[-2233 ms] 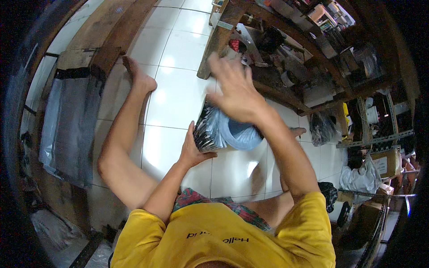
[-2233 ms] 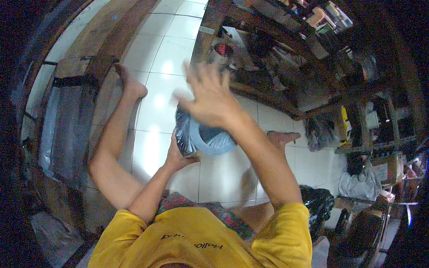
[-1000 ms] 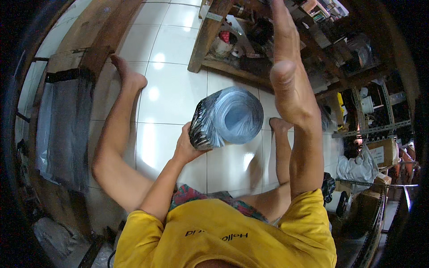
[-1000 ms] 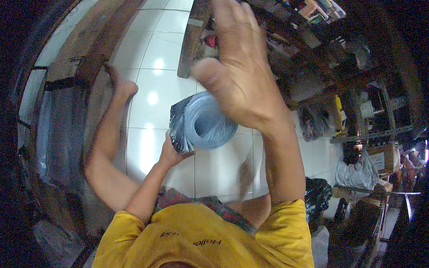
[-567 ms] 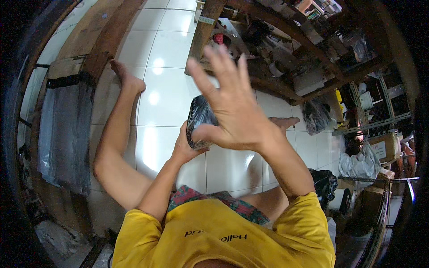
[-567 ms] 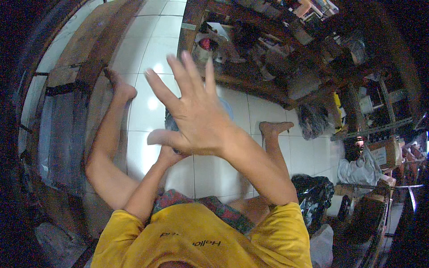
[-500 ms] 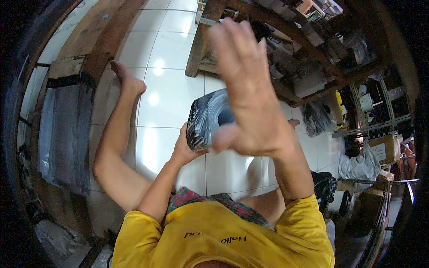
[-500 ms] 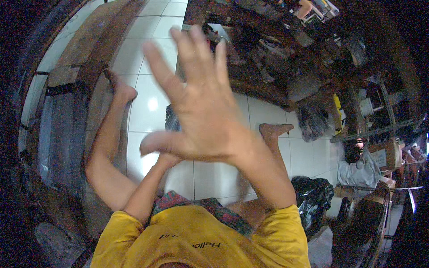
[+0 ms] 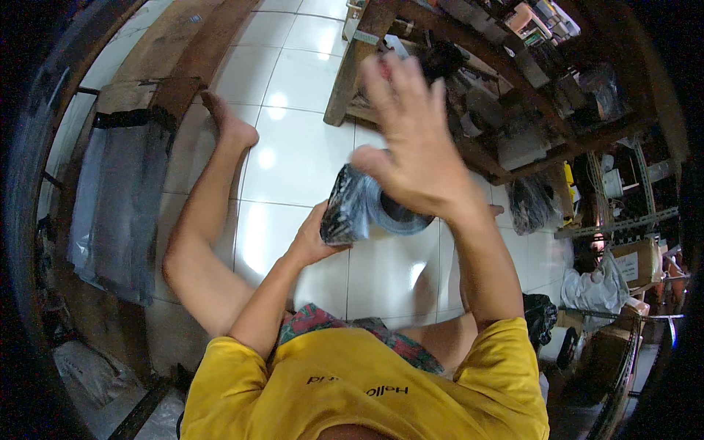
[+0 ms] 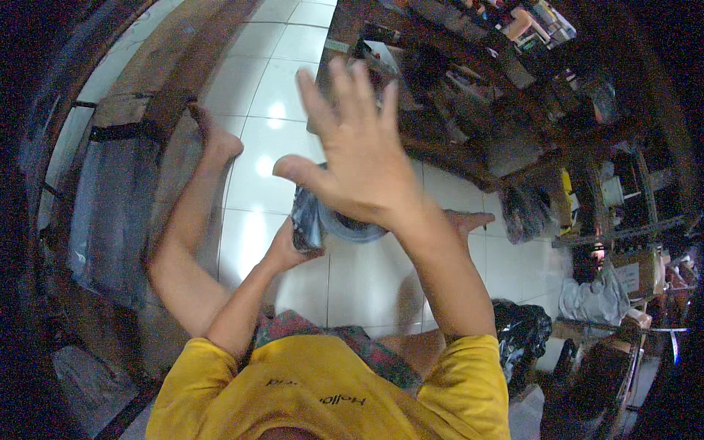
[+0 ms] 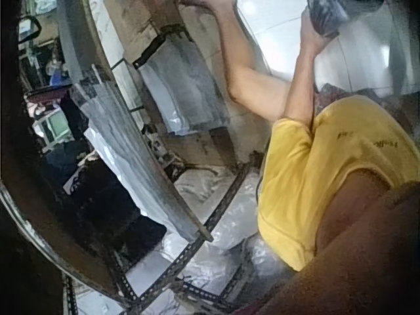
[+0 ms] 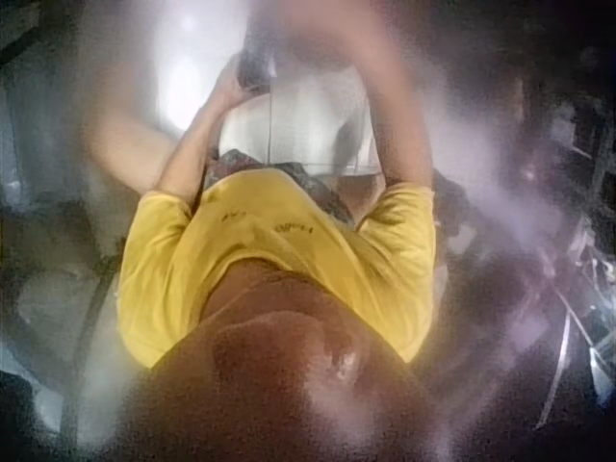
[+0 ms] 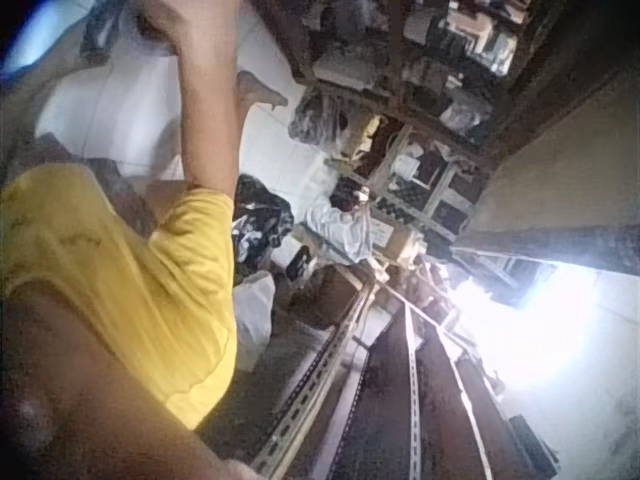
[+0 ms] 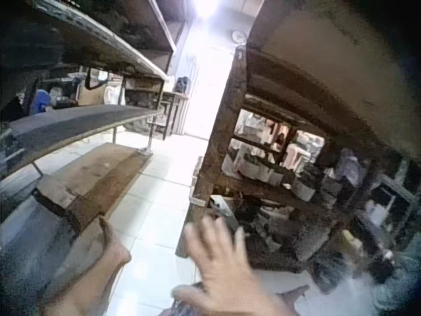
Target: The person sits on the floor and repeatedly folds white plastic sheets in half, then rolls them into a compact bundle. They smooth the sheets before folding and stack the finished bundles on a nearby wooden shelf.
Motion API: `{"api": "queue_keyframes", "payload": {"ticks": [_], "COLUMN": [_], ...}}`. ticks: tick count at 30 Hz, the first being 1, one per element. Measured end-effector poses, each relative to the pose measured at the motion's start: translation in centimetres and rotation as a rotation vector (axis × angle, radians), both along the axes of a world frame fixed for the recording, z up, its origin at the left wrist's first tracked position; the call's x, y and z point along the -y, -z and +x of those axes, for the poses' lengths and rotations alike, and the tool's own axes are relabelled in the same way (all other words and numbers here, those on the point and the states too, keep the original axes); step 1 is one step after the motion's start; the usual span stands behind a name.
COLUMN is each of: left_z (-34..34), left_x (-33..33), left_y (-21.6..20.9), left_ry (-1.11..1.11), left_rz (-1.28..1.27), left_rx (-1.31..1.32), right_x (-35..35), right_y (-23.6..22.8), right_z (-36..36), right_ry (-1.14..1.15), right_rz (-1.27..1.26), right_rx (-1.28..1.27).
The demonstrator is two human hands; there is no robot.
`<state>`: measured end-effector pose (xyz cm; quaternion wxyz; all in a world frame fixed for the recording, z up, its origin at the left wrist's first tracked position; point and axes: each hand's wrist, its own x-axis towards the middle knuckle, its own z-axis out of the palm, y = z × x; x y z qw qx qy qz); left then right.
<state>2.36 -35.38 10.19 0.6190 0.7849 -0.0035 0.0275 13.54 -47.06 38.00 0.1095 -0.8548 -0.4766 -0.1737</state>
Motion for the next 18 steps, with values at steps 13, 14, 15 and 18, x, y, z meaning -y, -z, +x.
{"api": "queue_keyframes", "payload": {"ticks": [13,14,15,18], "left_z": [-0.4,-0.7,-0.8,0.0], "left_x": [0.0,0.5,0.0,-1.9], "left_y": [-1.1,-1.2,-1.4,-0.8], "left_ry": [0.026,0.075,0.101,0.072], "left_rz": [0.128,0.118,0.126,0.067], "left_rx": [0.046,-0.003,-0.045,0.019], "right_x": [-1.7,-1.2,-1.1,1.2], "right_y": [2.8,5.0,5.1,3.0], "right_z": [-0.6,-0.7,-0.4,-0.1], "right_ry": [-0.052,-0.008,0.038,0.007], "right_rz": [-0.031,-0.171,-0.077,0.147], "right_rx": [-0.076,-0.139,-0.016,-0.094]}}
